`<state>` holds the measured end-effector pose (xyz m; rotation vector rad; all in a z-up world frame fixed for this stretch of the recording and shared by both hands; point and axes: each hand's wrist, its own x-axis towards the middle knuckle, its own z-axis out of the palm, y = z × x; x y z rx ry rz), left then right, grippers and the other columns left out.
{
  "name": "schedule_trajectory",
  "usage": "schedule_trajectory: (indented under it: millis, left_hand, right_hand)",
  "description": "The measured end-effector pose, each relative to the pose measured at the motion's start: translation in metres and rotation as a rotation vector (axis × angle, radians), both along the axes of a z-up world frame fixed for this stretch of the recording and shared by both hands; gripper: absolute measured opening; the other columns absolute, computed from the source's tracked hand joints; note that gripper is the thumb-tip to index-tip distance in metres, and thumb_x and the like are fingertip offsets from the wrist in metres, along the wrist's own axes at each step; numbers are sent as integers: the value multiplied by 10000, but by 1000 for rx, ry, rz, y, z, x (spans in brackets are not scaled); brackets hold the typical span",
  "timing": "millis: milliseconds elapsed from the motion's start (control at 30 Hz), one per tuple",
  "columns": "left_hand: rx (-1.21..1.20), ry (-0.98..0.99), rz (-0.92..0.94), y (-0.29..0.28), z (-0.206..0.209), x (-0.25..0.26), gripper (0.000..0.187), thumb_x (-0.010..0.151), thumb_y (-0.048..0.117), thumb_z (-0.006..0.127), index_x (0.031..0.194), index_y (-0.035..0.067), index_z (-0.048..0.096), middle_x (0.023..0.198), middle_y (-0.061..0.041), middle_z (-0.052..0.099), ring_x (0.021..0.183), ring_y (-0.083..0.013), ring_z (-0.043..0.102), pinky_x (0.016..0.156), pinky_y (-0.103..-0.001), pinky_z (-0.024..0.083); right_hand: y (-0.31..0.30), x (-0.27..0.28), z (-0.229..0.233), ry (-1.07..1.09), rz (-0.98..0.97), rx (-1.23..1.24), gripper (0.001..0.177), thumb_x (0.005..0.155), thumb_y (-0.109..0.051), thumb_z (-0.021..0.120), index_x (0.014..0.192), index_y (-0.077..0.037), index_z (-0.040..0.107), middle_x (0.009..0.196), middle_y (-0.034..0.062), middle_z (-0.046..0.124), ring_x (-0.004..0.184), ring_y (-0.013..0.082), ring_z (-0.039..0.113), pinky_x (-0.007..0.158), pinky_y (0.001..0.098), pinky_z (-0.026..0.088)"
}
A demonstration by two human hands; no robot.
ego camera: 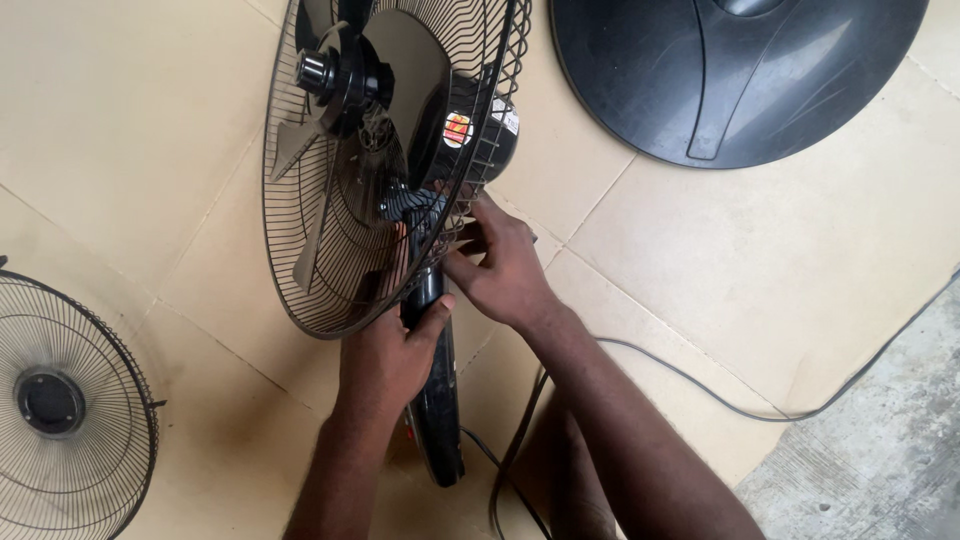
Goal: The person assembles a standing fan by attaching the motor housing to the stand, securing it with a knob, and adjusting the tilt mechanism. The person uses hands to align and tighten components.
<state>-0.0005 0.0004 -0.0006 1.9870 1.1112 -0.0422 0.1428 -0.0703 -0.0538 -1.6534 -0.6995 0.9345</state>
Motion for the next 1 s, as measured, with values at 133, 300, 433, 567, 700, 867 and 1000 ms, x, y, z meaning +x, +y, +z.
schedule_trajectory:
  millis: [133, 300, 433, 567, 700, 867, 1000]
  left_hand:
    - [-24, 12, 4, 0, -4, -2, 583, 882, 264, 751, 1386, 63, 538, 1204, -161, 687, 1082, -280, 703, 866, -426, 563]
    - [1, 8, -37, 1, -9, -4, 563, 922, 310, 718, 1411, 86, 552, 1246, -157, 685, 1116, -299, 692, 925, -448, 541]
    - [-72, 91, 20, 1, -8, -2, 588, 912, 343, 704, 1417, 99, 529, 1234, -137, 689, 1107, -286, 690, 929, -448, 530]
    - [-180, 210, 81, 1, -4, 2, 546, 915, 375, 679, 1390, 133, 560, 1133, -109, 726, 1012, -242, 731, 881, -423, 570]
    - [-159, 147, 64, 3, -4, 5, 527, 914, 366, 684, 1369, 122, 577, 1044, -99, 736, 916, -229, 725, 824, -423, 560]
    - [-178, 99, 89, 2, -9, 4, 484, 927, 375, 659, 1330, 110, 616, 970, -107, 743, 859, -237, 716, 801, -406, 559]
    - [-222, 141, 117, 3, -14, 4, 502, 936, 400, 625, 1356, 126, 602, 965, -114, 743, 848, -239, 706, 803, -402, 550]
  right_hand:
    - [2, -7, -13, 142, -35, 201, 682, 859, 21, 749, 1447, -75, 416, 1267, 139, 667, 1025, 198, 744, 896, 325, 655]
    - [5, -16, -25, 394, -118, 246, 670, 845, 116, 715, 1418, -81, 429, 1294, 108, 592, 978, 170, 672, 807, 325, 602]
    - [7, -13, -20, 387, -108, 228, 640, 850, 135, 701, 1392, -88, 443, 1300, 110, 587, 1077, 176, 658, 861, 324, 607]
    - [9, -9, -18, 327, -77, 198, 664, 849, 140, 675, 1406, -118, 420, 1324, 108, 560, 1191, 174, 603, 915, 333, 603]
    - [10, -9, -22, 370, -72, 207, 634, 874, 117, 694, 1398, -119, 427, 1315, 111, 549, 1126, 185, 601, 911, 347, 584]
    - [9, -6, -24, 389, -68, 246, 629, 886, 126, 667, 1404, -114, 402, 1303, 115, 535, 1090, 171, 595, 893, 339, 583]
    - [13, -7, -28, 430, -91, 278, 623, 889, 134, 644, 1400, -109, 382, 1288, 127, 499, 1106, 184, 589, 889, 331, 583]
